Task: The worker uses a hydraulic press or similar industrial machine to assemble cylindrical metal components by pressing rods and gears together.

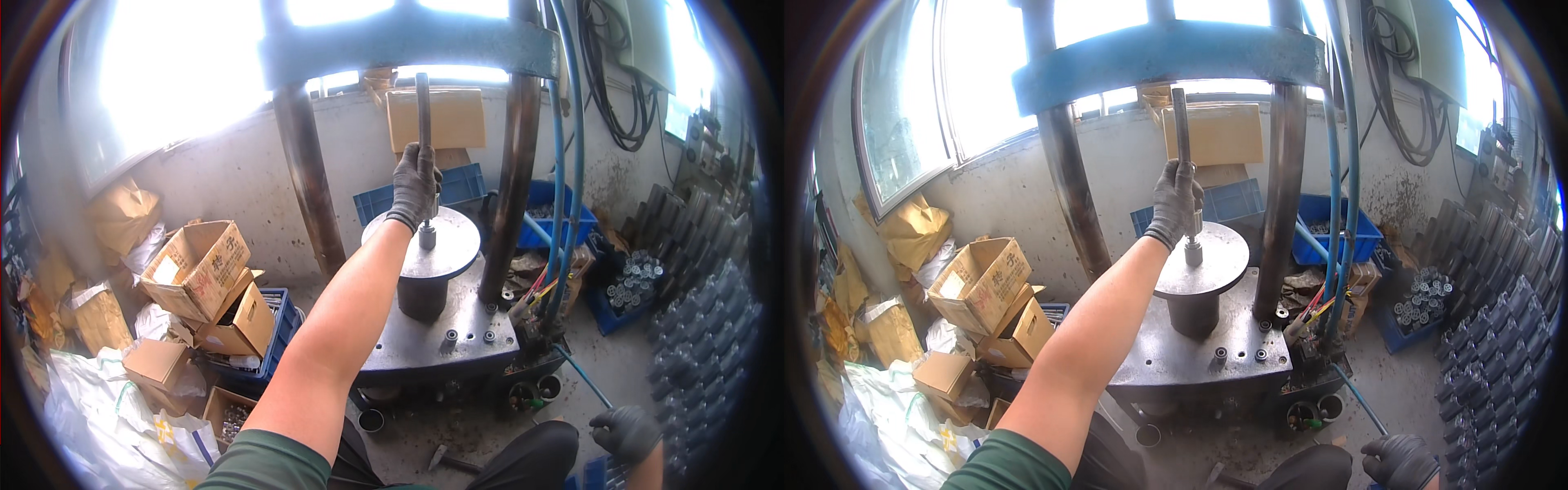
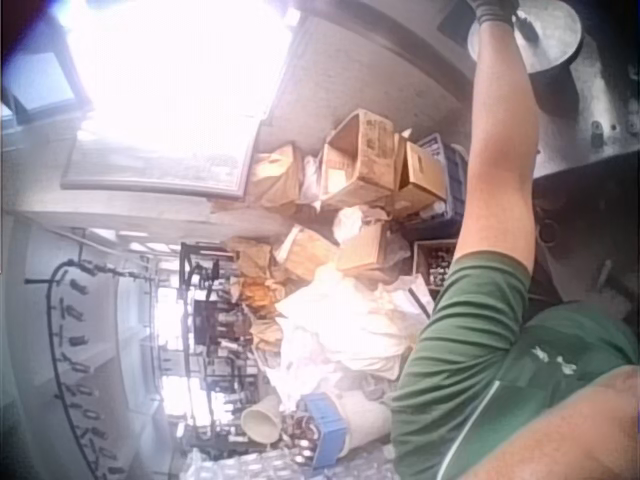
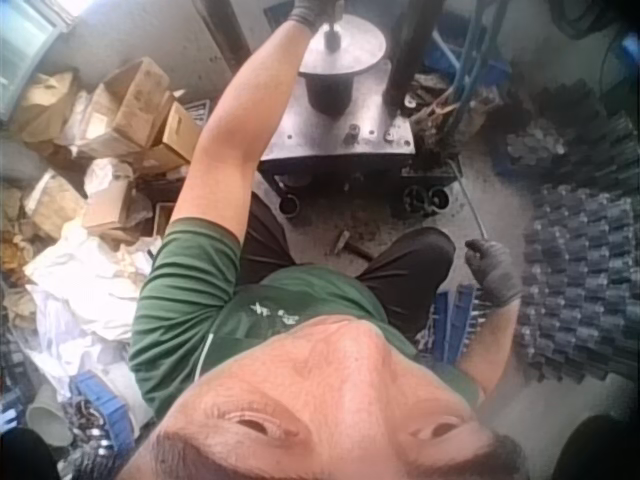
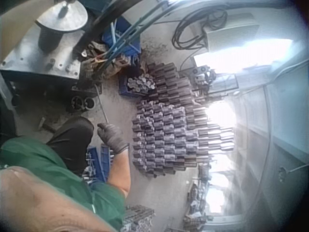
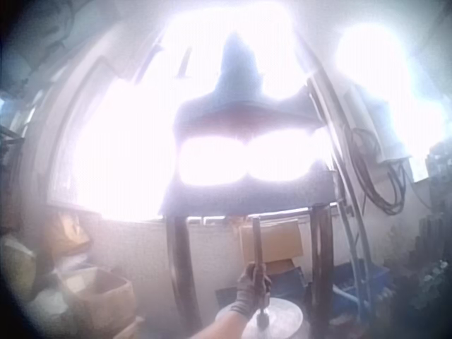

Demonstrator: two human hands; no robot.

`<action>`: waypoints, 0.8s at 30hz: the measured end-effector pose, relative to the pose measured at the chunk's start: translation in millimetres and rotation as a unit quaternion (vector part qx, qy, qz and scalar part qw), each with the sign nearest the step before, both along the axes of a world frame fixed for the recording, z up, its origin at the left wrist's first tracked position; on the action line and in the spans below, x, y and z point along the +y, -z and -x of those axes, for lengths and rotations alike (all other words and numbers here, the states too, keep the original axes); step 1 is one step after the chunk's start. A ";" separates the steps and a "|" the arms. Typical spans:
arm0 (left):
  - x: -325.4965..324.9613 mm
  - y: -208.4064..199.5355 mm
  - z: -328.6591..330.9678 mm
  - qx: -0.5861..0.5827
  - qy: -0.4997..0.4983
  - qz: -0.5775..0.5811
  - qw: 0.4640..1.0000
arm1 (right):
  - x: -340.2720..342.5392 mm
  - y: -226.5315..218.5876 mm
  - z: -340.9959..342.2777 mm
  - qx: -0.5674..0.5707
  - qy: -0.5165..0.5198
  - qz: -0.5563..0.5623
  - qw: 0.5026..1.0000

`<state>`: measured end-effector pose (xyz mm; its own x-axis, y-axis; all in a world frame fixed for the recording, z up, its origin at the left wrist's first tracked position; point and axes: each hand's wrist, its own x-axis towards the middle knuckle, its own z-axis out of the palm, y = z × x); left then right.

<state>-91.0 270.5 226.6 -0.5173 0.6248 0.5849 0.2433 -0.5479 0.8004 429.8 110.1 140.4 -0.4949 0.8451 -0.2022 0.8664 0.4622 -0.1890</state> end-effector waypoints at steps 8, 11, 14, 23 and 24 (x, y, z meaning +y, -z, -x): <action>5.4 1.7 1.7 -0.013 0.020 -0.009 1.000 | 37.9 -12.0 -1.1 0.110 -0.076 -0.125 0.983; 5.6 1.4 2.6 -0.010 0.025 -0.008 1.000 | 49.7 -14.6 6.5 0.145 -0.059 -0.208 0.966; 1.4 0.1 7.5 -0.023 0.055 0.007 0.998 | 52.6 -19.8 20.5 0.219 -0.008 -0.227 0.949; -19.0 8.4 33.9 0.069 0.012 0.093 0.993 | 51.3 -19.0 18.5 0.160 -0.010 -0.211 0.964; -24.7 9.3 36.5 0.067 0.034 0.129 0.989 | 51.1 -20.4 20.4 0.161 -0.007 -0.205 0.966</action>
